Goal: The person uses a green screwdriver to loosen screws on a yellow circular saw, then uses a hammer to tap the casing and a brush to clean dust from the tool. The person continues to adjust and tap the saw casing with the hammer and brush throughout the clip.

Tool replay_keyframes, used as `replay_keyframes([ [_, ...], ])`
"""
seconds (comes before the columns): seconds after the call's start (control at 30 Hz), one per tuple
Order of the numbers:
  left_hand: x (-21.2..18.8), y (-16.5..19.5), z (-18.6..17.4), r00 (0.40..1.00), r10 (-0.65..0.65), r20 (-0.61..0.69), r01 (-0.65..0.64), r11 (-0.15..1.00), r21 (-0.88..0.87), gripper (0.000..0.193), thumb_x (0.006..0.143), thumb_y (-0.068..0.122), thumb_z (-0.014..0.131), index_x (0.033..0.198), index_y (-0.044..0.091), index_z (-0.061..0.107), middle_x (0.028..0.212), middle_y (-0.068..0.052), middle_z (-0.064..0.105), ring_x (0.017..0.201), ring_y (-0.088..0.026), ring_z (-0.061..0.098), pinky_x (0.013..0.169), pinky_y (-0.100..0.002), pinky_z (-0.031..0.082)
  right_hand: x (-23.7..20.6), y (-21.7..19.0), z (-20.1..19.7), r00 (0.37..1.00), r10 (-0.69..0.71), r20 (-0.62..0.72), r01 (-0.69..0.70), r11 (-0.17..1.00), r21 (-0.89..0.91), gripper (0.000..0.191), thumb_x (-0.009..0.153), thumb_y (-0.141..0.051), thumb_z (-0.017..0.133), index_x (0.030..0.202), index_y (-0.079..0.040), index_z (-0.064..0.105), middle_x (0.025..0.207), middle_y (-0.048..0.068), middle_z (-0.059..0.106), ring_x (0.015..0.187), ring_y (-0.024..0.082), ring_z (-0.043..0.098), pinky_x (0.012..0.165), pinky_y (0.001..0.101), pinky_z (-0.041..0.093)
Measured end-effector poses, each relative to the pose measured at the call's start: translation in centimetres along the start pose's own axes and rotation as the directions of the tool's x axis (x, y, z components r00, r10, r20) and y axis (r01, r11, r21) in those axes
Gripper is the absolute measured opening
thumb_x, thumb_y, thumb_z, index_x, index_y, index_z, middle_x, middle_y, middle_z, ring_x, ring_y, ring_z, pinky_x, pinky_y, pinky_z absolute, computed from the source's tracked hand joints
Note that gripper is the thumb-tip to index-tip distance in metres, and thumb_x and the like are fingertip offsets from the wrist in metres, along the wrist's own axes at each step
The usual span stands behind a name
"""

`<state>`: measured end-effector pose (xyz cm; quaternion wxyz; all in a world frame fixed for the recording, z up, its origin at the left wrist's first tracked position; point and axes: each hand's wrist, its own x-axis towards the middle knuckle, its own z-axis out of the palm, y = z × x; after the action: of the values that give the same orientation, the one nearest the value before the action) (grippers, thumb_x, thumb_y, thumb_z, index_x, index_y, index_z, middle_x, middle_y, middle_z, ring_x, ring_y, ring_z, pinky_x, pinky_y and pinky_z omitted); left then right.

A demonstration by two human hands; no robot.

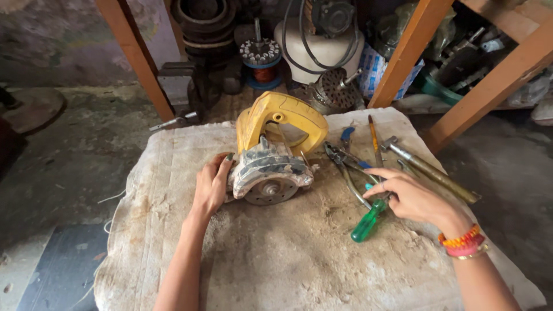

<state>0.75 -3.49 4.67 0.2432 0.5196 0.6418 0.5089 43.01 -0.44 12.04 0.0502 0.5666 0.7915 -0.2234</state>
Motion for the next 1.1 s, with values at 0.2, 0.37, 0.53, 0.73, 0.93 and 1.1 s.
replay_keyframes([
  [0.2, -0.2, 0.3, -0.1, 1.000, 0.004, -0.003, -0.004, 1.000, 0.006, 0.045, 0.100, 0.032, 0.050, 0.128, 0.000, 0.065, 0.116, -0.020, 0.074, 0.113, -0.029, 0.070, 0.098, -0.037, 0.050, -0.5, 1.2, 2.2, 0.680, -0.592, -0.433, 0.379, 0.789, -0.483, 0.037, 0.064, -0.017, 0.079, 0.099, -0.029, 0.084, 0.136, -0.004, 0.062, 0.114, 0.017, 0.061, 0.095, 0.0391, 0.052],
  [0.37, -0.1, 0.5, -0.2, 1.000, 0.020, -0.006, -0.020, 0.999, -0.026, 0.045, 0.099, 0.032, 0.050, 0.127, -0.001, 0.065, 0.116, -0.020, 0.075, 0.113, -0.030, 0.071, 0.097, -0.037, 0.050, 0.0, -1.6, -0.1, 0.850, -0.152, -0.505, 0.284, 0.939, 0.196, 0.028, 0.089, -0.012, 0.077, 0.116, -0.014, 0.076, 0.110, 0.006, 0.076, 0.084, 0.019, 0.074, 0.069, 0.0318, 0.058],
  [0.53, -0.1, 0.5, -0.2, 1.000, 0.030, -0.005, -0.030, 0.999, -0.014, 0.045, 0.099, 0.032, 0.050, 0.127, -0.001, 0.065, 0.117, -0.021, 0.074, 0.114, -0.030, 0.070, 0.098, -0.037, 0.049, 2.4, -6.1, -3.2, 0.608, -0.216, -0.764, 0.765, 0.415, 0.492, 0.028, 0.101, 0.001, 0.060, 0.128, 0.008, 0.061, 0.111, 0.016, 0.070, 0.097, 0.025, 0.076, 0.086, 0.0352, 0.062],
  [0.73, -0.3, 0.9, -0.4, 1.000, 0.008, 0.006, -0.008, 1.000, -0.010, 0.046, 0.099, 0.033, 0.049, 0.128, 0.000, 0.065, 0.117, -0.020, 0.074, 0.114, -0.030, 0.070, 0.098, -0.038, 0.049, 7.0, -11.0, -5.6, 0.697, -0.421, -0.581, 0.716, 0.370, 0.592, 0.045, 0.093, 0.007, 0.061, 0.134, 0.004, 0.044, 0.102, 0.017, 0.065, 0.090, 0.026, 0.077, 0.081, 0.0400, 0.064],
  [0.93, 0.0, 1.1, -0.6, 1.000, -0.002, 0.020, 0.002, 1.000, -0.003, 0.044, 0.100, 0.031, 0.049, 0.127, 0.001, 0.066, 0.118, -0.021, 0.074, 0.114, -0.029, 0.070, 0.098, -0.037, 0.049, 7.2, -11.7, -6.5, 0.715, -0.554, -0.426, 0.685, 0.433, 0.586, 0.047, 0.091, 0.009, 0.063, 0.134, 0.000, 0.046, 0.108, 0.011, 0.069, 0.096, 0.023, 0.075, 0.080, 0.0360, 0.066],
  [1.1, 0.1, 0.9, -0.4, 1.000, 0.019, 0.003, -0.018, 0.999, -0.036, 0.043, 0.100, 0.030, 0.050, 0.127, 0.000, 0.065, 0.113, -0.020, 0.077, 0.110, -0.028, 0.073, 0.095, -0.036, 0.052, 7.7, -12.6, -7.6, 0.806, -0.523, -0.279, 0.586, 0.638, 0.500, 0.053, 0.087, 0.006, 0.067, 0.133, -0.004, 0.046, 0.095, 0.009, 0.070, 0.088, 0.018, 0.076, 0.073, 0.0315, 0.066],
])
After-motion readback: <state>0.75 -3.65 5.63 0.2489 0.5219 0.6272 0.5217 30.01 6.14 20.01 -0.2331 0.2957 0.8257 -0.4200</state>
